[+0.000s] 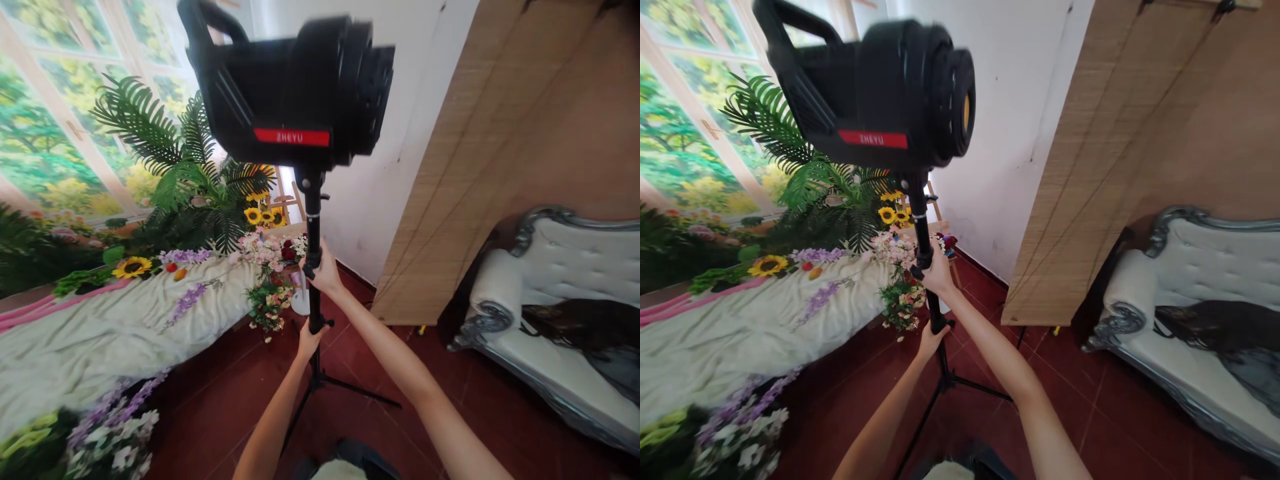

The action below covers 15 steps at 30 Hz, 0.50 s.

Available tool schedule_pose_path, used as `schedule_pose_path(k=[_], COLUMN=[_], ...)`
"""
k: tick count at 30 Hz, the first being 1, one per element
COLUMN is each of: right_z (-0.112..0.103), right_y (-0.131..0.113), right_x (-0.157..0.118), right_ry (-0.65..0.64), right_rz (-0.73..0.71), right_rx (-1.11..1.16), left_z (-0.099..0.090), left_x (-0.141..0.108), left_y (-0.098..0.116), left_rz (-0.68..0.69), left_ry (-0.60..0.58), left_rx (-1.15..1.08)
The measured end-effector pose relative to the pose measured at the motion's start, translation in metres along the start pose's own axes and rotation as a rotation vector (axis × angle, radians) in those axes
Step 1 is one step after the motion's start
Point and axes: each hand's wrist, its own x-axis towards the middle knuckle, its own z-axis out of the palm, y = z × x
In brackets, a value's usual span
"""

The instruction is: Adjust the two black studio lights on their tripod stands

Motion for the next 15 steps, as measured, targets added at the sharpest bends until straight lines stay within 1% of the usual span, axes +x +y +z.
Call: schedule_pose_path(k=[2,4,7,9,11,15], right_z=[0.004,0.009,0.015,0.019,0.022,0.025], right_y=[0.013,0.027,0.048,0.060,0.068,0.075], right_x=[-0.021,-0.040,-0.065,-0.078,-0.088,-0.095], right_ry=[0.010,-0.017,-0.032,-0.045,-0.058,-0.027], right_rz=[0.073,0.162,0.275,0.307,0.317,0.317], right_rx=[-0.004,-0.014,-0.046,-0.046,-0.040,-0.033], left_z=[0.000,0.000,0.000,0.000,-0.001,-0.003], left_x=[0.003,0.007,0.011,0.014,0.016,0.017], left_y=[-0.007,-0.011,-0.016,-0.023,-0.031,-0.044], left_rz=[0.009,0.022,0.016,-0.001,-0.009,0.017], left_ry=[-0.012,-0.025,-0.005,0.015,0.010,-0.030], left_rx=[-0.017,-0.021,-0.025,-0.029,-0.039,-0.074])
